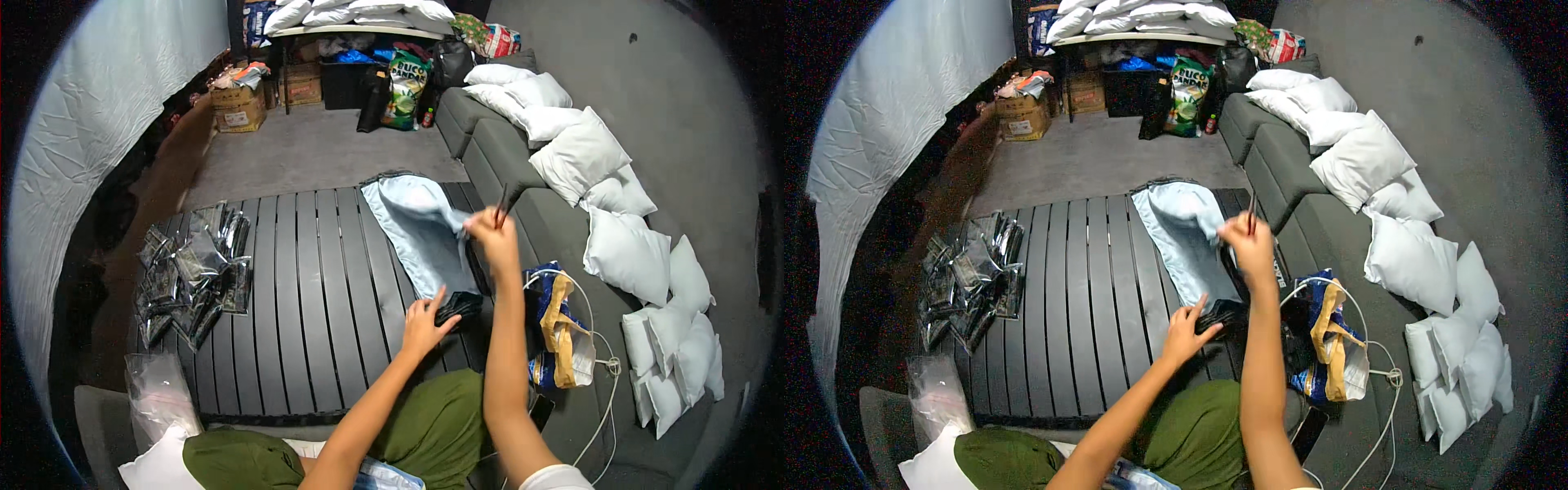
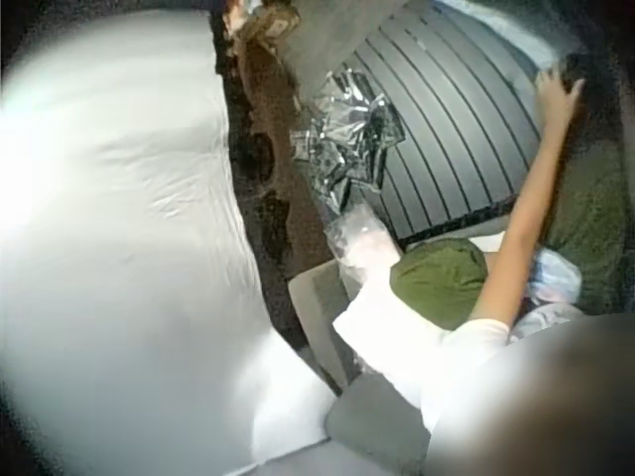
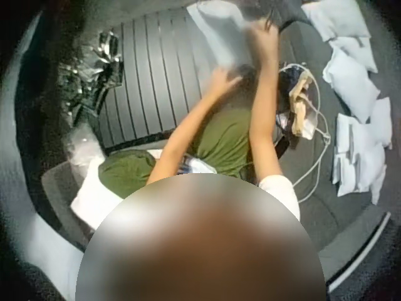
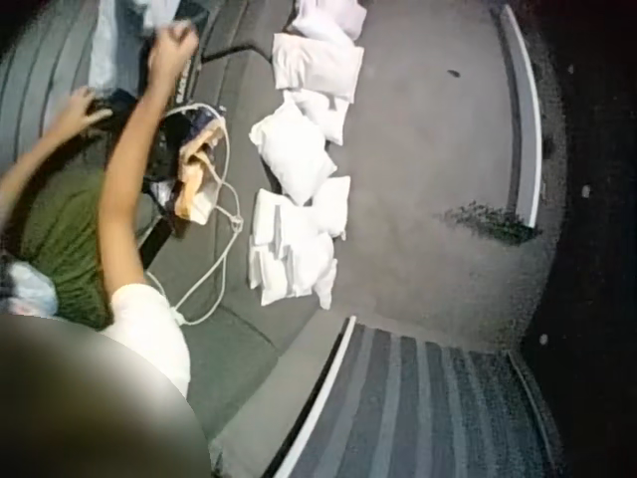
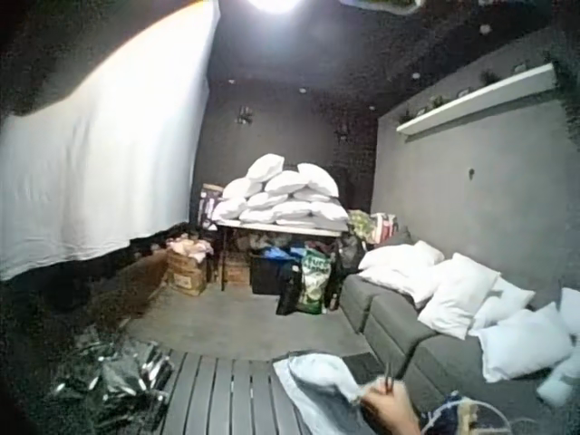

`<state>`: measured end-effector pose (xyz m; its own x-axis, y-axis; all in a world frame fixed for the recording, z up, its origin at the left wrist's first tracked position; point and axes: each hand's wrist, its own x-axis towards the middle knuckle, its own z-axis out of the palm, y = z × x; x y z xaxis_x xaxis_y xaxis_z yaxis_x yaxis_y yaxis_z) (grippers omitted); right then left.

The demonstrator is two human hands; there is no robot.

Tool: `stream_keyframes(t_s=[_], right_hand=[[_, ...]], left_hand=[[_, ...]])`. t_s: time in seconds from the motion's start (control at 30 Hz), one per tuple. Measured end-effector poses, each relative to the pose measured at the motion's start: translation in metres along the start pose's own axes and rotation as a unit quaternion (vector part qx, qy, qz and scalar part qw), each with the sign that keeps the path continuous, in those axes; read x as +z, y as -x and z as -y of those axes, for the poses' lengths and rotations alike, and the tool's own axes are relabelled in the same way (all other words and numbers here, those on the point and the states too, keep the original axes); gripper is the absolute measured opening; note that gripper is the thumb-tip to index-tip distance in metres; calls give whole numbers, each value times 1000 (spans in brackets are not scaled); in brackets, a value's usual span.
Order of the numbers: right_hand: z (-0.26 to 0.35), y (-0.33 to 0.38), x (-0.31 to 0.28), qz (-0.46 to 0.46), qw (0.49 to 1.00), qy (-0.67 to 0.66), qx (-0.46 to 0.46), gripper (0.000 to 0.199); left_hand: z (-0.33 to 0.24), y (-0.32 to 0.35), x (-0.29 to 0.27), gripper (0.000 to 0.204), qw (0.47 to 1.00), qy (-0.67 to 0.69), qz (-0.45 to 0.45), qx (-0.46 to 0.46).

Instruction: Packaging small packets into plastic bags and sealing them using a handheld tool.

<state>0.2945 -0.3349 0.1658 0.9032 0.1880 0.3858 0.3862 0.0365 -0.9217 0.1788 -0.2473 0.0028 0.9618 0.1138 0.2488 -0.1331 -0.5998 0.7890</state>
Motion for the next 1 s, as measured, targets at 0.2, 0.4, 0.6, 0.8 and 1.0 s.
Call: stream_keyframes(t_s=[0.2,0.4,0.6,0.8,1.0], right_hand=[[149,-53,21,-12,989,-61,-132,23],[229,-1,32,2,969,-115,-219,14],[183,74,79,20,942,-334,32,30],[136,135,109,66,880,-418,217,27],[156,201,105,114,909,-343,207,35]], left_hand=[[7,-3,-10,65,993,-43,105,-13],[-58,38,-94,96,959,184,-206,72],[-109,85,-181,86,939,186,-203,206],[-104,156,-238,18,915,373,-150,-30],[-123,238,-294,15,837,357,-345,-229]])
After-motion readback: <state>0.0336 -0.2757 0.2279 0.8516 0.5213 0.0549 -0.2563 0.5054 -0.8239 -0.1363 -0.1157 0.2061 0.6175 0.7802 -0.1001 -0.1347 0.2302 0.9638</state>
